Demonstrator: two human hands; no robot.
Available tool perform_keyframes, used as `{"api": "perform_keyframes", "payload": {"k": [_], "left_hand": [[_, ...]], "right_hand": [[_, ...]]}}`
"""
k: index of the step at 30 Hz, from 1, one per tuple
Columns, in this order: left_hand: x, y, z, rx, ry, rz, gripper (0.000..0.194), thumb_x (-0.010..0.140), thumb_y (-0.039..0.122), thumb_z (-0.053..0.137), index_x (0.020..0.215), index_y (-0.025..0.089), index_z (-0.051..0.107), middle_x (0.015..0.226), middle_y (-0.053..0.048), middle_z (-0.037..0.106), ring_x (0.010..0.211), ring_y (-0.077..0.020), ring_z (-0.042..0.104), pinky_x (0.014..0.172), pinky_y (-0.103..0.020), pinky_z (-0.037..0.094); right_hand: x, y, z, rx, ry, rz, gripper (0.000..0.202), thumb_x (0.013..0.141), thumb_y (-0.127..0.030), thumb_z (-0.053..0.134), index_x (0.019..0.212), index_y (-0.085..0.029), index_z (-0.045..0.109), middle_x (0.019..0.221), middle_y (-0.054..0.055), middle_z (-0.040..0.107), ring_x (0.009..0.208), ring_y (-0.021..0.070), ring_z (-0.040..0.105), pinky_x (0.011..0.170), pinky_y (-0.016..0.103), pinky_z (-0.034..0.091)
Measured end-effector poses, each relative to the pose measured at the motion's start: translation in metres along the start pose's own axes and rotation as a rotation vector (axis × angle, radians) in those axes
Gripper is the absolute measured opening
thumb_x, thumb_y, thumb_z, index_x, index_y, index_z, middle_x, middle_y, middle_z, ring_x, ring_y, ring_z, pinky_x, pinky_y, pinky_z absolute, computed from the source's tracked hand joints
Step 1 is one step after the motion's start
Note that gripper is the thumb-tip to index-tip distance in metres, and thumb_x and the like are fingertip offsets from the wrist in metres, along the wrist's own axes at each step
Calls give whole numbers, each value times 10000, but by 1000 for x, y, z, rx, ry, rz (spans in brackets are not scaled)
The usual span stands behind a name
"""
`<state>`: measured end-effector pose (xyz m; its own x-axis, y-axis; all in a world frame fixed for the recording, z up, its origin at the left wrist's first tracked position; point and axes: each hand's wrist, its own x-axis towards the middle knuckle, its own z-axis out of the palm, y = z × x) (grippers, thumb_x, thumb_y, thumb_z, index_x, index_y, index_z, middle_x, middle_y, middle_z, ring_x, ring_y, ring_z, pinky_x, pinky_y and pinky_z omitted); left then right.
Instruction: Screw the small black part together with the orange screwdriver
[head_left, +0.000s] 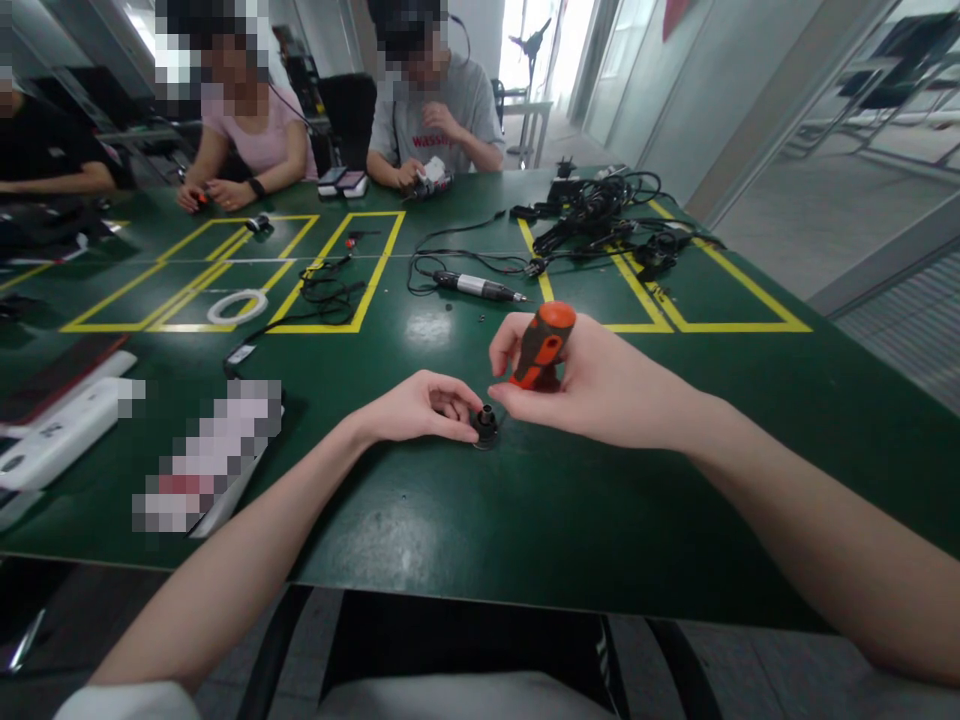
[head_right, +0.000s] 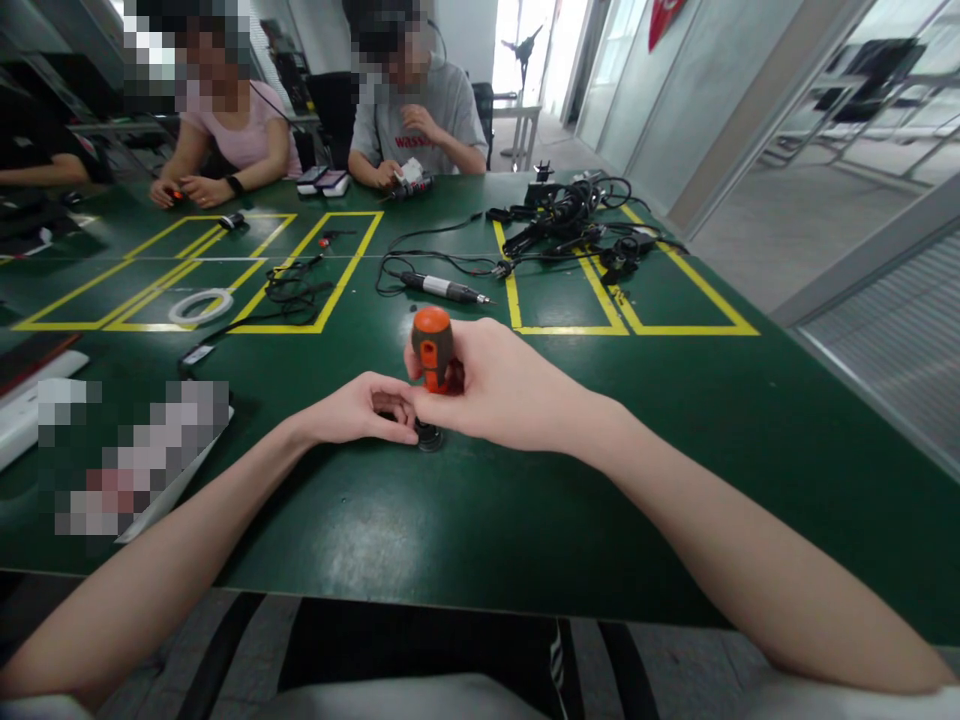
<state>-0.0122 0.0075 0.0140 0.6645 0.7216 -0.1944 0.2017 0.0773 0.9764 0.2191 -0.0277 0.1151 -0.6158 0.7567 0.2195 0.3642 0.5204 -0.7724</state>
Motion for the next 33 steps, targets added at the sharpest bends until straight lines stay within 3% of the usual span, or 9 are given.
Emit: {"api": "perform_keyframes", "payload": {"k": [4,11,19,25,33], "left_hand": [[1,1,-1,3,-10,1,398,651,246,931,996,112,784,783,-13,754,682,-85,647,712,-216,532],[1,0,1,-24,-11,54,393,659,260,935,992,124,778,835,-21,763,694,-82,638,701,-210,534],[2,-4,-3,-37,-3,6,394,628,255,966,951,118,790,808,-21,771,712,-93,680,748,-228,549],[2,-3,0,-54,-20,40,441,625,185,941,1031,125,780,815,-1,758,710,-82,668,744,-219,548],[3,-4,-1,-43,6,6,393,616,251,968,911,115,747,783,-8,754,692,-83,667,720,-216,533]], "right_hand": [[0,2,0,-2,-22,35,110,757,-131,679,789,-194,594,693,-39,567,603,117,480,568,254,370],[1,3,0,-62,-24,31,152,819,-232,718,739,-196,594,649,-38,560,586,120,479,588,277,362],[0,4,0,9,-46,3,142,753,-103,646,850,-192,595,745,-37,582,631,115,491,599,258,369],[0,3,2,54,-59,43,136,752,-124,669,818,-201,578,673,-61,538,582,109,461,559,256,349],[1,4,1,41,-51,45,122,757,-102,653,806,-194,590,680,-56,549,596,106,468,577,257,351]]}}
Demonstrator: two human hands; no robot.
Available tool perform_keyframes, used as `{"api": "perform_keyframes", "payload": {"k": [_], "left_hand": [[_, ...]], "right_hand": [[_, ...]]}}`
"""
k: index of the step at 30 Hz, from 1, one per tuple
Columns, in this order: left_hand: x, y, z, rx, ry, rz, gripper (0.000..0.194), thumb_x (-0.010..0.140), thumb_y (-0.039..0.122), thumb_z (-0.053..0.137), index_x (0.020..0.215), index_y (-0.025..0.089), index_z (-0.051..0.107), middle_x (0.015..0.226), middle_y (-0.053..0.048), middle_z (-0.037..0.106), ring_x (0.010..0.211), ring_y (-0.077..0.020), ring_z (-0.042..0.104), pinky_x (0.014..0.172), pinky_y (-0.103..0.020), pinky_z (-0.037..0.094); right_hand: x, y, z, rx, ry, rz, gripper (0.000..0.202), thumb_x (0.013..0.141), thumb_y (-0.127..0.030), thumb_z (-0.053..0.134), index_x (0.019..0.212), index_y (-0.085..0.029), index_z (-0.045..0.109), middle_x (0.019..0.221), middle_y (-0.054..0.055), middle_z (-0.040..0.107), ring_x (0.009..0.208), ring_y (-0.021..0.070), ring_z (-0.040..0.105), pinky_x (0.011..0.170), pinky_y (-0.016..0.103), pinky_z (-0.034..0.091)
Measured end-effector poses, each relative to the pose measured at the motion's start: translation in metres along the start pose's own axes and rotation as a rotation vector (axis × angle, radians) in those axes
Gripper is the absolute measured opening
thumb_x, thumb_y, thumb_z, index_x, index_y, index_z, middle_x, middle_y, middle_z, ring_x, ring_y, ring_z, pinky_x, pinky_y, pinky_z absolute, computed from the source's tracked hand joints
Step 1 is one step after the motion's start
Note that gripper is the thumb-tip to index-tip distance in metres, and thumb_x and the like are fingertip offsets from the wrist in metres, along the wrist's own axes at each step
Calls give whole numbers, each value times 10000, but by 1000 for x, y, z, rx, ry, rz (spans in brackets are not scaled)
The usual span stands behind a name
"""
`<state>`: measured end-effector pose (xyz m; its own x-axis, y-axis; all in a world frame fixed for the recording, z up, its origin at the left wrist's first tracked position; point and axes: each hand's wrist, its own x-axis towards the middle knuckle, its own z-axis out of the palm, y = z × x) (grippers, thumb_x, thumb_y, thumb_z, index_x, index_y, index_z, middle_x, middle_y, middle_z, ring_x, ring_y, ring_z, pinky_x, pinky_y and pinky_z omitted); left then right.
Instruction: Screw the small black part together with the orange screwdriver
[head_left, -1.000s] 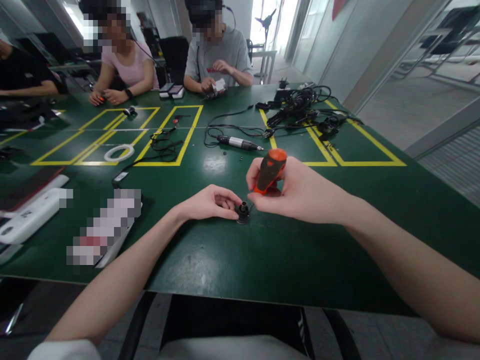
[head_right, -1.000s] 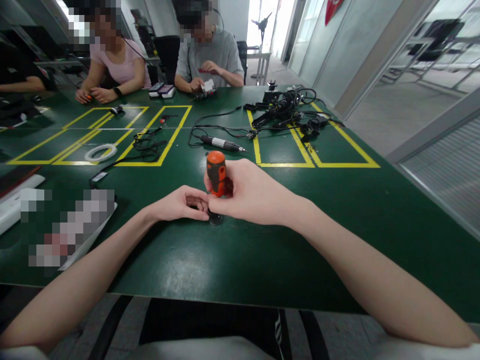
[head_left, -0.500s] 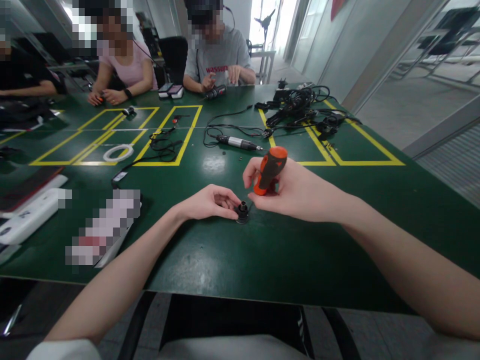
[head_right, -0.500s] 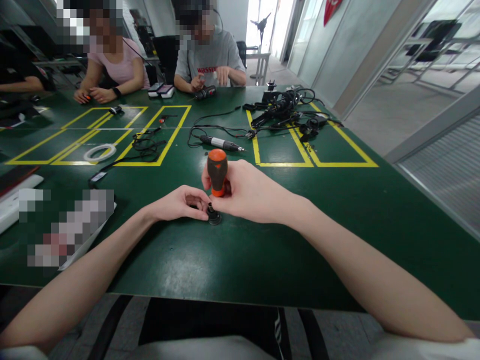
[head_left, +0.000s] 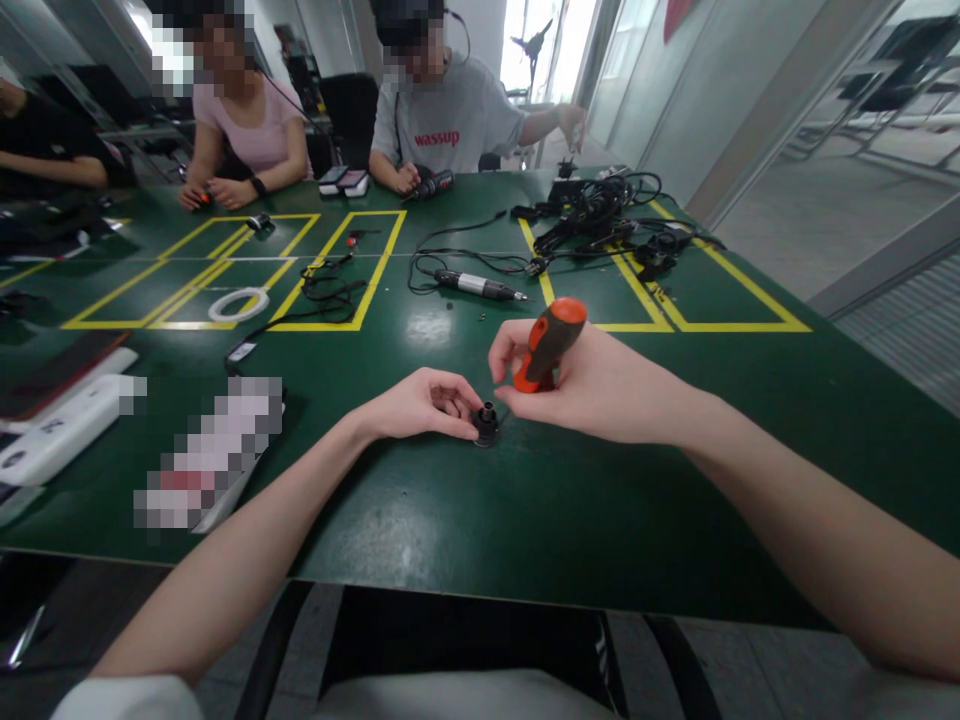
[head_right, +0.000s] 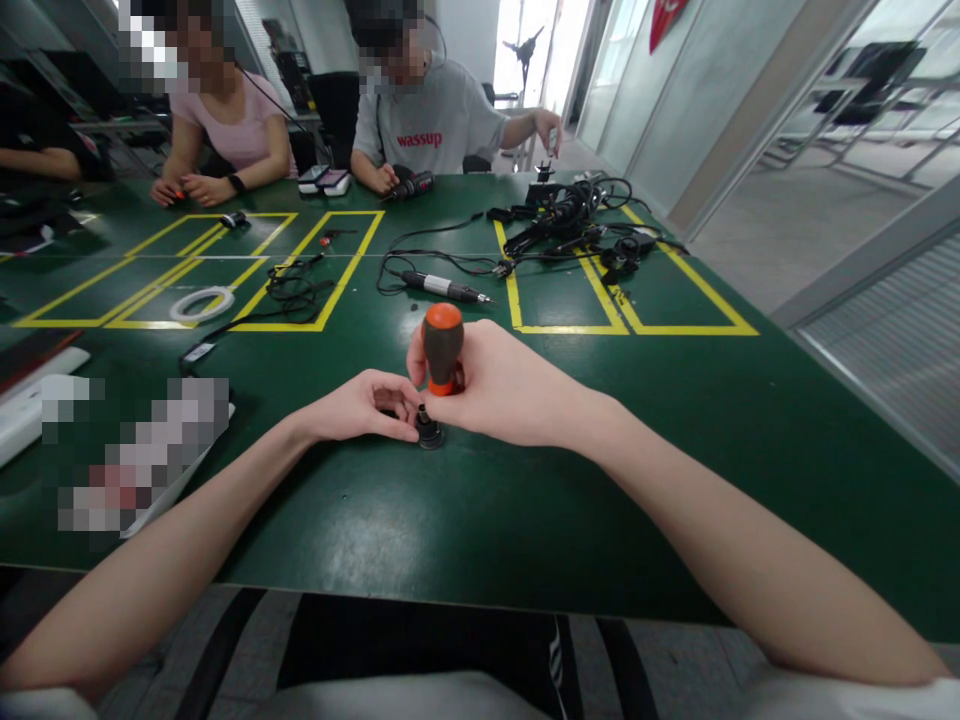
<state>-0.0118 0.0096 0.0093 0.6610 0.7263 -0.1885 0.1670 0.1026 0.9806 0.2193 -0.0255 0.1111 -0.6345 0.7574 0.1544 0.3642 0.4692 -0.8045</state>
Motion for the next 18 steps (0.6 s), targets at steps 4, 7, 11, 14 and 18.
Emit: {"api": "perform_keyframes", "payload": {"k": [4,7,11,14,18], "left_hand": [[0,-2,-1,8,-20,8,399,637,250,957,948,113,747,808,-10,760,706,-83,671,735,-219,530],[0,0,0,25,-33,9,378,655,226,938,959,112,745,803,-3,752,702,-81,663,725,-214,523],[-1,3,3,-11,-21,33,400,623,182,947,956,129,731,799,16,746,701,-78,656,727,-214,531],[0,2,4,-40,1,5,389,609,193,960,919,125,735,784,10,752,694,-81,658,730,-219,532],[0,0,3,-45,12,-24,397,585,223,979,900,115,762,767,-5,761,690,-90,669,730,-225,531]], "right_hand": [[0,1,0,36,-29,9,147,741,-101,645,856,-186,609,717,-47,559,612,107,469,576,247,359],[0,2,2,47,-35,17,108,764,-142,656,849,-189,609,674,-56,532,587,107,451,550,246,338],[1,5,5,20,4,22,66,788,-177,663,805,-194,602,641,-60,524,571,107,444,548,255,327],[1,6,5,15,5,34,66,782,-161,649,827,-193,613,656,-58,536,584,112,463,558,254,348],[1,4,4,4,-14,44,122,755,-130,646,858,-188,616,692,-54,549,600,111,469,582,252,373]]}}
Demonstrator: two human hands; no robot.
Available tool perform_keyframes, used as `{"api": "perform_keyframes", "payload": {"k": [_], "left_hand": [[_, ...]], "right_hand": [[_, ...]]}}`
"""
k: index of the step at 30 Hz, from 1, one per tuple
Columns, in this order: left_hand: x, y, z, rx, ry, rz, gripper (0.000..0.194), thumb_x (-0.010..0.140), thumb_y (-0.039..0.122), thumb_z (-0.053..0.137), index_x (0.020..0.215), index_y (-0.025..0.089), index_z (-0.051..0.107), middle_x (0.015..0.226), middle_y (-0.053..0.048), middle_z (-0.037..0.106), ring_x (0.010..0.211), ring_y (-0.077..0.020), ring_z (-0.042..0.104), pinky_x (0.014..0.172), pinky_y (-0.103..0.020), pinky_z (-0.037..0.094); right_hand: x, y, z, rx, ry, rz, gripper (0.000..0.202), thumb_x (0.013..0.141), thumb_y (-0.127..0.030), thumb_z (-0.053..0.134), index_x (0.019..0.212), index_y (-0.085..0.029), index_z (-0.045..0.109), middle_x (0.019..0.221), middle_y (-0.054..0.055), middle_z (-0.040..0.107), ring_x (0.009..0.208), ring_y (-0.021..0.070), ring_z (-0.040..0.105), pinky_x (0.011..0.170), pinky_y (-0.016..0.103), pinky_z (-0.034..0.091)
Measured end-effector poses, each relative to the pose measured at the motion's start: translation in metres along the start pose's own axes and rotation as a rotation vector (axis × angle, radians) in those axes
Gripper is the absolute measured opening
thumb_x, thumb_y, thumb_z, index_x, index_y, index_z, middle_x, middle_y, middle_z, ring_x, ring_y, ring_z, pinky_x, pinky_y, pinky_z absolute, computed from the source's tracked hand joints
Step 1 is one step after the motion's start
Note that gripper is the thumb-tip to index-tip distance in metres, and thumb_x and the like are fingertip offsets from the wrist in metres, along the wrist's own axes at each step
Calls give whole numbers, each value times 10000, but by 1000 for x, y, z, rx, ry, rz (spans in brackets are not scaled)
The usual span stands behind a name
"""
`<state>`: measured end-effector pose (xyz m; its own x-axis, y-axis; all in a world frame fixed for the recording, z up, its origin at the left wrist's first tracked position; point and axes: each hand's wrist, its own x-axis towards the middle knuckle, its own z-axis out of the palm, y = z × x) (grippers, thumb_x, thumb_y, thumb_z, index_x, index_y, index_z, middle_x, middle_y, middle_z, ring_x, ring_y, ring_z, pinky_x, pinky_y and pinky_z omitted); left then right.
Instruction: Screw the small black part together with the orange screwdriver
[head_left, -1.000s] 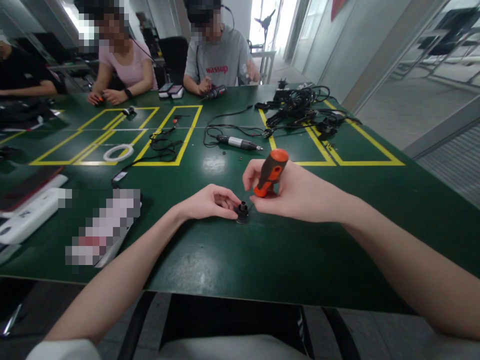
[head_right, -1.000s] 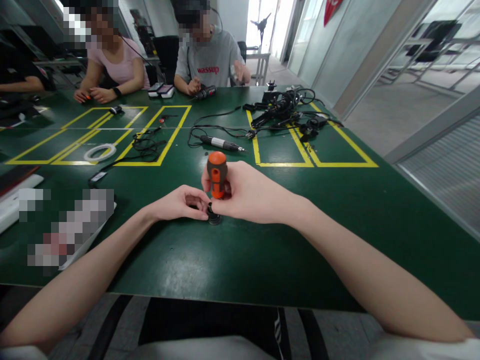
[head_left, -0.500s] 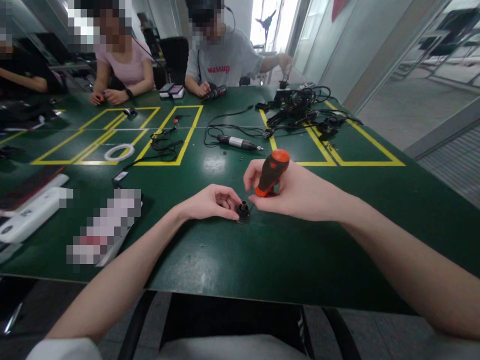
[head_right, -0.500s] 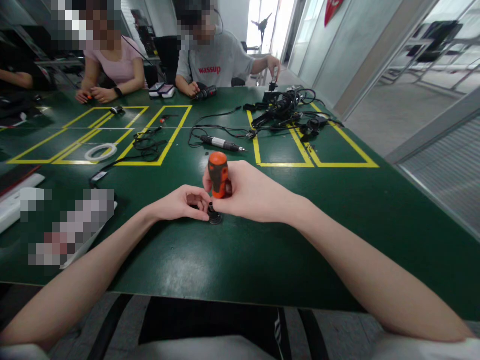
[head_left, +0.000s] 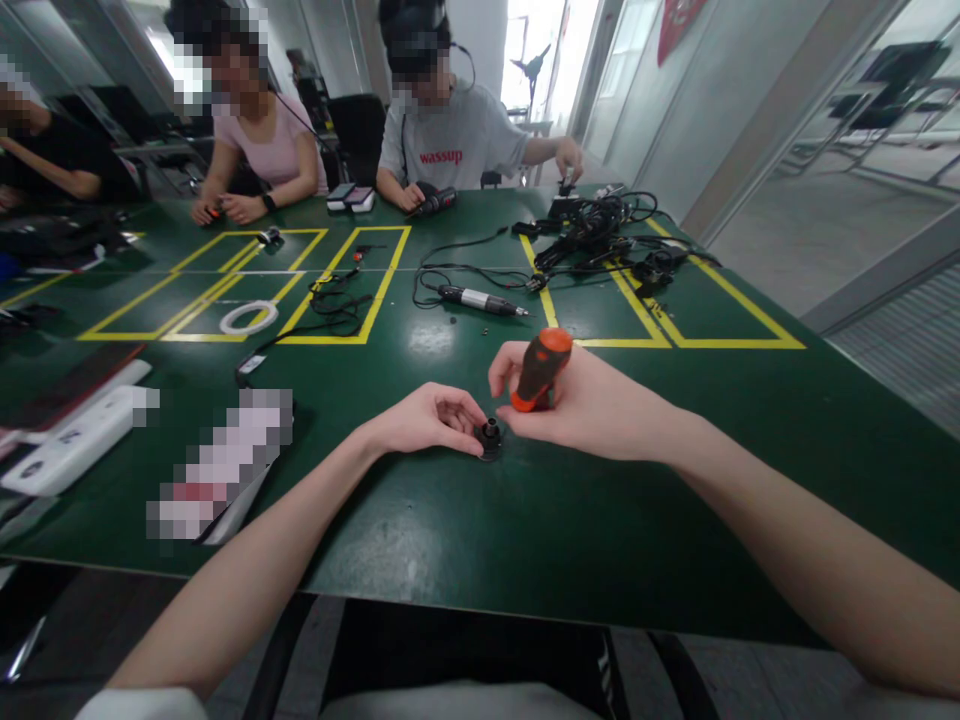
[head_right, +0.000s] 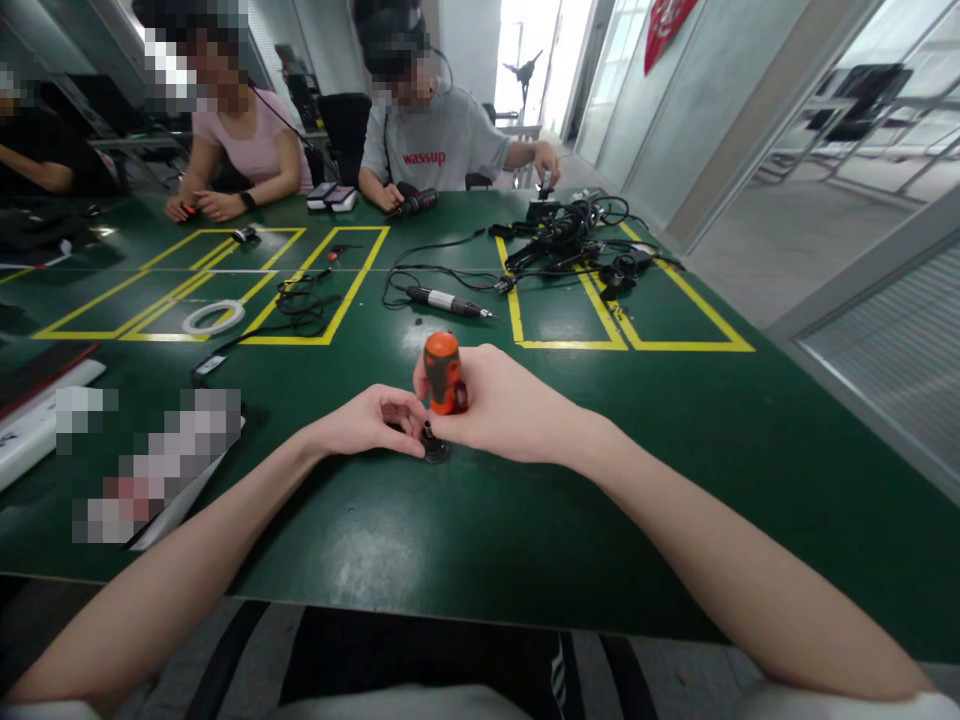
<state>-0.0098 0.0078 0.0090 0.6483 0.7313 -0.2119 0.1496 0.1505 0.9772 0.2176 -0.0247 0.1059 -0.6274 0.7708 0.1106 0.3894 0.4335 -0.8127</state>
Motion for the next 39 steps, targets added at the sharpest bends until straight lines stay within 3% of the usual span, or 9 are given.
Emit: {"api": "perform_keyframes", "payload": {"k": [5,11,18,25,35,39], "left_hand": [[0,1,0,10,-15,21,356,601,237,980,862,117,770,756,7,756,666,-70,645,709,-201,515],[0,0,0,7,-30,32,406,607,289,995,912,123,785,770,3,765,663,-79,650,732,-222,537],[-1,0,-4,34,-49,30,395,648,271,969,979,128,809,770,-1,775,678,-90,673,757,-230,552],[-2,-1,-6,22,-90,78,696,641,141,931,1303,153,716,1003,-53,790,800,-110,692,784,-244,561],[-1,1,0,92,-61,61,521,645,223,937,1116,135,732,895,-13,744,753,-102,652,736,-242,534],[-2,1,5,117,-45,74,591,636,217,936,1178,142,712,882,4,723,728,-95,632,717,-239,532]], "right_hand": [[0,-2,0,-24,-38,-17,93,777,-123,625,844,-187,623,694,-45,569,591,111,476,587,253,383],[0,0,1,-138,41,-81,73,809,-126,637,814,-187,598,707,-35,590,616,113,512,630,259,392],[0,1,0,-58,-31,-18,121,772,-107,628,861,-186,608,707,-42,571,603,115,498,581,247,397],[1,4,3,-184,-9,-20,38,857,-201,629,835,-173,616,728,3,608,613,138,523,587,279,376],[-1,0,1,-74,-45,-31,110,763,-123,640,827,-197,591,687,-49,553,582,111,485,570,250,388],[-1,-1,3,-151,41,-56,108,796,-156,656,754,-200,566,630,-49,524,550,109,454,574,268,360]]}}
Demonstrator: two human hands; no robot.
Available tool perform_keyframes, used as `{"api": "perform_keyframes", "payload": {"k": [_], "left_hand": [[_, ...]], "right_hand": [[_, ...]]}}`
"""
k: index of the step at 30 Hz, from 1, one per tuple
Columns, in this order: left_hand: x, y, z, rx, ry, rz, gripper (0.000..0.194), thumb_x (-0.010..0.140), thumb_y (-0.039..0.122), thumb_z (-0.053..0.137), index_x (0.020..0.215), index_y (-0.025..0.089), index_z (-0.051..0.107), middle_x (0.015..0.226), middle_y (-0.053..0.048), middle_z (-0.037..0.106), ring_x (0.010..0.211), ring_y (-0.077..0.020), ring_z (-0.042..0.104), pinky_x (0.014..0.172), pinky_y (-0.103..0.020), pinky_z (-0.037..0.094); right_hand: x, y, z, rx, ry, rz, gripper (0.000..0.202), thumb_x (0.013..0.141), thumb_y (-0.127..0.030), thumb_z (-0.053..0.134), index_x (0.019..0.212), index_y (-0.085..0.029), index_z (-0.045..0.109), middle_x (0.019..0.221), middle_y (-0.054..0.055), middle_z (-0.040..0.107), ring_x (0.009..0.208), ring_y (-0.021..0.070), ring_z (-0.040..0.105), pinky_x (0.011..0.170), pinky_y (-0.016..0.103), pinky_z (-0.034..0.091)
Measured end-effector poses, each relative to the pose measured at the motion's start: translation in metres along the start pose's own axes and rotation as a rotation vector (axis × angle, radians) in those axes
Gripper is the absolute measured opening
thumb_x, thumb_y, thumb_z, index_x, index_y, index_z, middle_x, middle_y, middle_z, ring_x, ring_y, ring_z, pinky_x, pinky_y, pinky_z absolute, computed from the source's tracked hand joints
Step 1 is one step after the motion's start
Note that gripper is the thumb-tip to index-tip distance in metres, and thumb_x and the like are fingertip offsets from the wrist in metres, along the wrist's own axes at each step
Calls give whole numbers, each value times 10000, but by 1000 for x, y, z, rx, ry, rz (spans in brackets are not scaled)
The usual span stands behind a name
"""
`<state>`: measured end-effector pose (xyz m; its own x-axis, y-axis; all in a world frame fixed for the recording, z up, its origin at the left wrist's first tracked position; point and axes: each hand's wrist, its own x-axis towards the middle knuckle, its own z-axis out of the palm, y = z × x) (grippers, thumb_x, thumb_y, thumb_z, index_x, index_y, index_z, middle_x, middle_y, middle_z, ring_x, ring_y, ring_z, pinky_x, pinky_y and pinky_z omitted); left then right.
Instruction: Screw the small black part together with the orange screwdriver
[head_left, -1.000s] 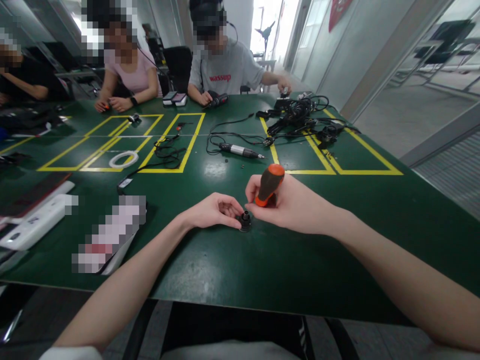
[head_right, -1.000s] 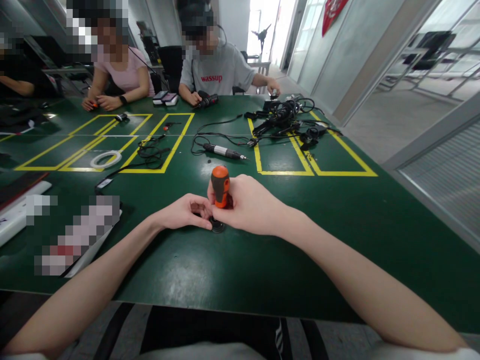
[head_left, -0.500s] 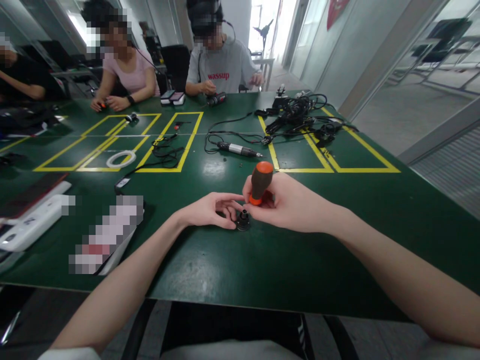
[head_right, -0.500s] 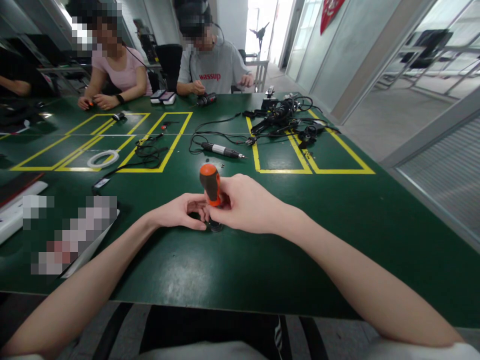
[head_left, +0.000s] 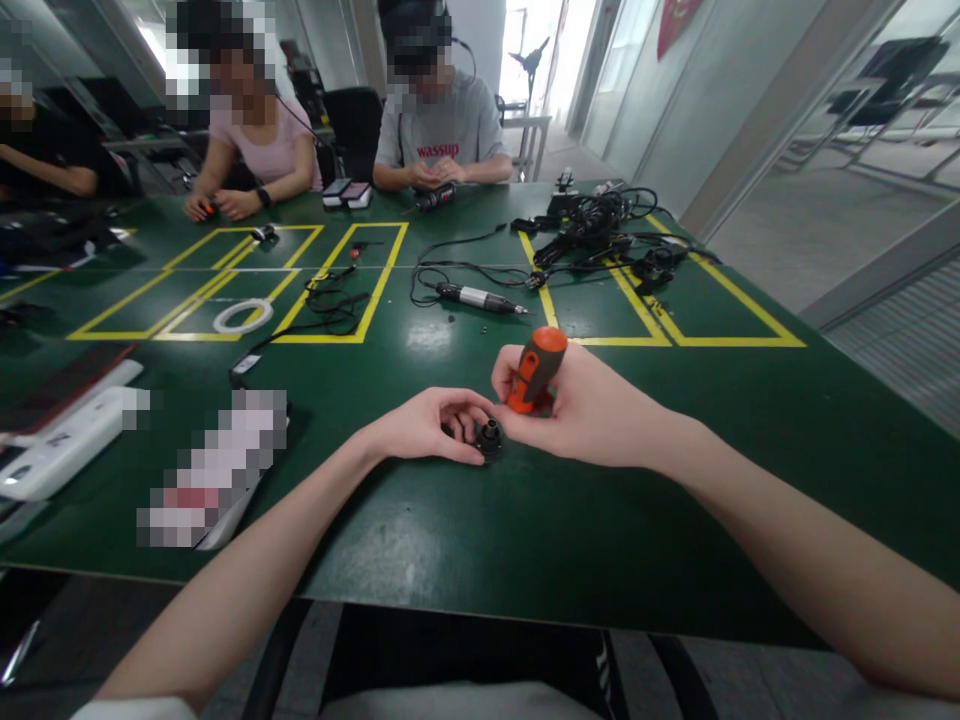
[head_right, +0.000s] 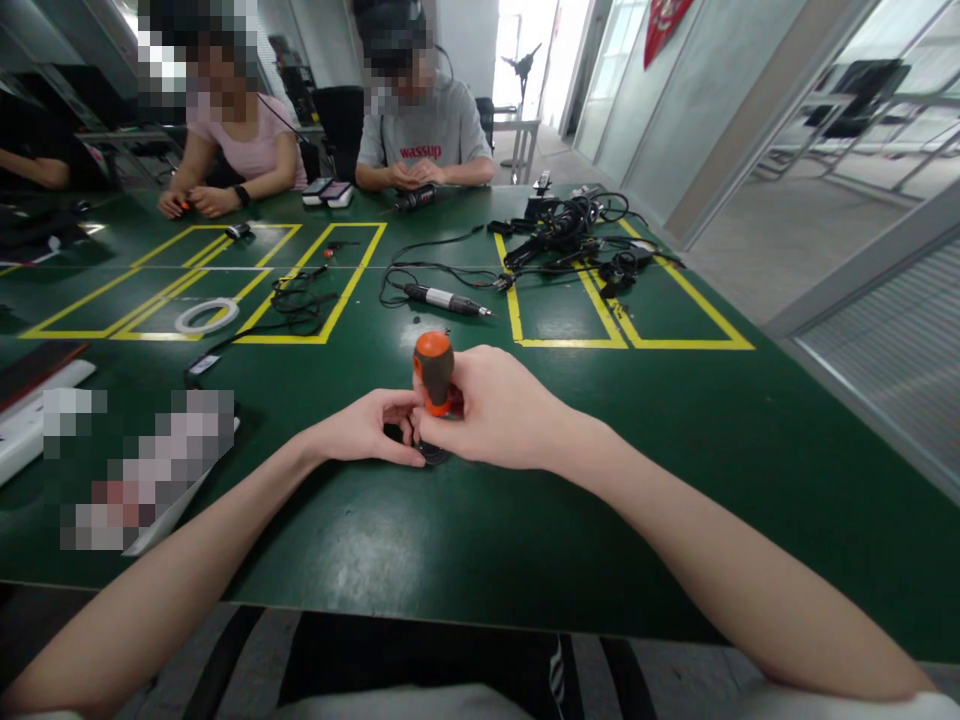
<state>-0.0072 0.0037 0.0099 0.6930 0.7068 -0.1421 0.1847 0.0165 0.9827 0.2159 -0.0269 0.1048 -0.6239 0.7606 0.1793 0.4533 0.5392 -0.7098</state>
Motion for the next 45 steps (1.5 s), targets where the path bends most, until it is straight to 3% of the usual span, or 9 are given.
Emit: {"api": "perform_keyframes", "payload": {"k": [3,13,20,26,31,40,45], "left_hand": [[0,1,3,1,16,7,629,628,214,938,1202,145,689,888,12,710,719,-91,621,699,-232,524],[0,2,8,103,37,50,501,603,277,954,1023,156,708,820,38,659,693,-89,549,678,-231,483],[-1,6,10,175,60,35,443,618,314,941,961,158,706,762,50,620,681,-99,540,649,-230,458],[0,5,12,184,77,30,473,609,307,941,1003,166,721,740,59,618,675,-103,544,652,-230,458],[0,4,13,184,85,34,426,618,307,937,952,159,718,723,63,599,661,-97,532,637,-223,447],[0,3,13,223,87,14,398,624,311,933,915,157,708,703,65,589,651,-102,539,634,-227,449],[0,0,13,244,99,39,372,631,329,933,875,163,706,701,59,586,656,-105,531,624,-222,438]], "right_hand": [[0,1,0,-25,23,-11,96,802,-158,659,760,-194,581,633,-42,536,555,112,462,581,271,358],[-1,1,-2,176,-79,41,131,777,-153,663,855,-200,569,714,-40,580,624,118,502,579,235,408],[0,3,1,134,-42,13,93,806,-151,654,839,-200,582,657,-64,542,596,109,474,585,243,376],[-1,1,-2,181,-85,37,127,788,-146,658,877,-199,584,667,-67,544,584,109,475,565,240,381],[-1,0,0,66,-37,53,94,797,-150,657,854,-196,598,600,-81,501,539,101,442,553,239,352],[1,0,0,105,-65,56,142,769,-101,663,864,-193,612,738,-40,602,625,117,506,620,250,411],[1,4,3,101,-62,49,105,797,-139,655,861,-200,598,640,-76,511,582,107,456,567,239,350]]}}
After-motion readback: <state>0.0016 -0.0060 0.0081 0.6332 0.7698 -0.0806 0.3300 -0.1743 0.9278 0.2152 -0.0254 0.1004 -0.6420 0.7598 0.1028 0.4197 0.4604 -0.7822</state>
